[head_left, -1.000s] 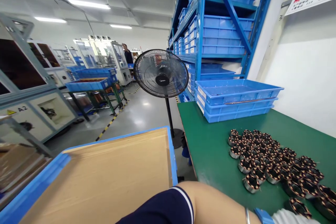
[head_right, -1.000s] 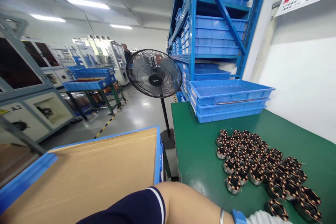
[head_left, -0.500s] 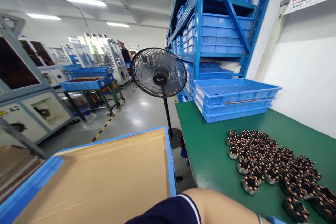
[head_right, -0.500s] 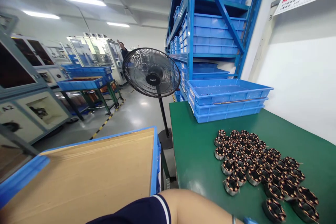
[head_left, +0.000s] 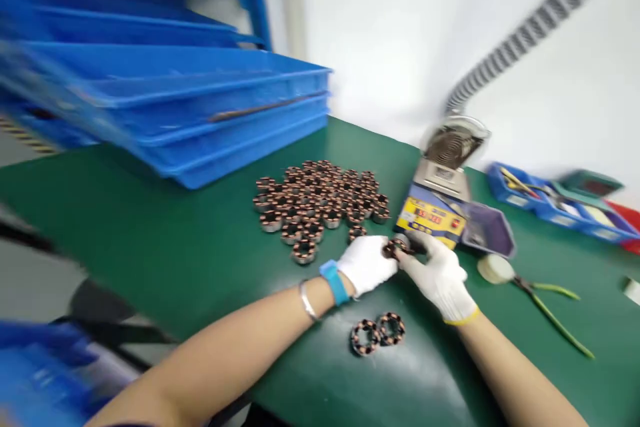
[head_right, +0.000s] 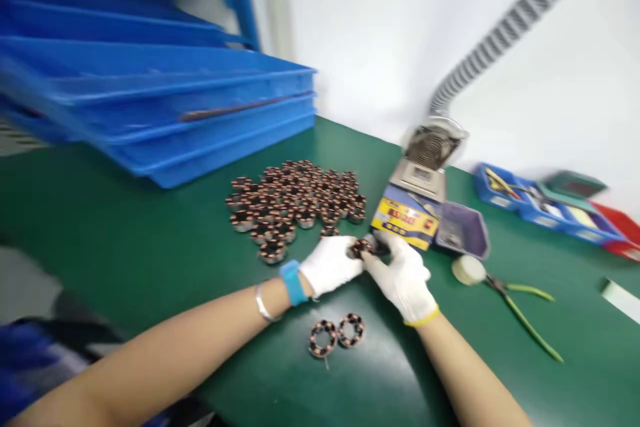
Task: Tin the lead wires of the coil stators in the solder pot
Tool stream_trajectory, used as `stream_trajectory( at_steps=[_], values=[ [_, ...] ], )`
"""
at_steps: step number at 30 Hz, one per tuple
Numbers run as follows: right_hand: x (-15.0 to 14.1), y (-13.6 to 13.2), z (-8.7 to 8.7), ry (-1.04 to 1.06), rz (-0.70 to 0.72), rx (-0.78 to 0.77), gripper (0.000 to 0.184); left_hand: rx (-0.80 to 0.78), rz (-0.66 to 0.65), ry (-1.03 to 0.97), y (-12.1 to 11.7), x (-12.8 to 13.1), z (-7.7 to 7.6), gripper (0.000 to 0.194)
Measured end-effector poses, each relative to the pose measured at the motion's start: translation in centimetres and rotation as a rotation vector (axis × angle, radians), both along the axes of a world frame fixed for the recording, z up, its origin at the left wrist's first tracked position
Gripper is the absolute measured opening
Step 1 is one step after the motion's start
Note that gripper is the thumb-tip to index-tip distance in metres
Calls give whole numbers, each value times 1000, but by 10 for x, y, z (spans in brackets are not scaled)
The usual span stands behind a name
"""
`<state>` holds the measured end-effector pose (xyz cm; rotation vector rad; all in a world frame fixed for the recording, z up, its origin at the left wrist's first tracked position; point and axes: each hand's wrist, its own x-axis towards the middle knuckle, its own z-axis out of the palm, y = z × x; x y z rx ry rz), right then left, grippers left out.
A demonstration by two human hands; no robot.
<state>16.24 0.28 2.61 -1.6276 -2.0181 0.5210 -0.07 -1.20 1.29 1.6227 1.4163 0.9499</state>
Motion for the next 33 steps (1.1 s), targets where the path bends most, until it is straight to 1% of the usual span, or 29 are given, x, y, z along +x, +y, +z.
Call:
stream_trajectory(
  at_steps=[2, 4, 7, 10, 11, 12, 14, 15, 16, 18, 19, 21, 23, 25, 27, 28, 29, 30, 33],
  values=[
    [0, 6, -5, 83, -2, 8, 44, -95, -113, -86, 5, 1, -8, 14],
    [4, 11, -11, 200, 23, -4, 42, -167, -187, -166, 6, 0, -9, 16],
    [9, 16, -20, 398, 81, -63, 39, -239, -246, -244, 4, -8, 0, 20],
    [12, 22, -22, 496, 69, -92, 41, -274, -299, -355, 5, -22, 12, 19],
    [12, 23, -22, 510, 48, -99, 42, -254, -287, -415, 6, -27, 15, 20],
    [12, 25, -21, 525, 29, -108, 43, -218, -244, -471, 7, -30, 16, 21],
    [11, 25, -18, 552, 15, -127, 44, -119, -95, -528, 9, -33, 15, 28],
    [11, 25, -17, 562, 18, -128, 43, -82, -23, -520, 8, -31, 13, 32],
    [10, 24, -17, 562, 25, -121, 42, -61, 21, -491, 8, -28, 10, 37],
    [8, 21, -17, 541, 46, -92, 40, -48, 16, -400, 5, -19, 4, 44],
    [7, 20, -17, 531, 60, -76, 39, -44, -4, -353, 3, -15, 2, 44],
    [6, 17, -17, 519, 89, -48, 35, -16, -14, -273, 0, -8, -1, 38],
    [5, 16, -17, 512, 94, -38, 34, 18, 25, -232, -1, -8, 1, 30],
    [5, 16, -15, 498, 66, -45, 36, 46, 92, -262, -1, -13, 5, 23],
    [6, 16, -13, 500, 39, -54, 40, 81, 174, -348, -1, -18, 10, 22],
    [6, 16, -12, 514, 37, -54, 42, 94, 190, -385, -1, -19, 11, 21],
    [6, 16, -12, 529, 42, -49, 42, 92, 178, -404, -2, -18, 11, 20],
    [5, 15, -11, 542, 46, -36, 42, 65, 139, -402, -3, -16, 11, 19],
    [4, 13, -8, 539, 53, 17, 40, -131, -64, -328, -6, -5, 9, 22]
  ],
)
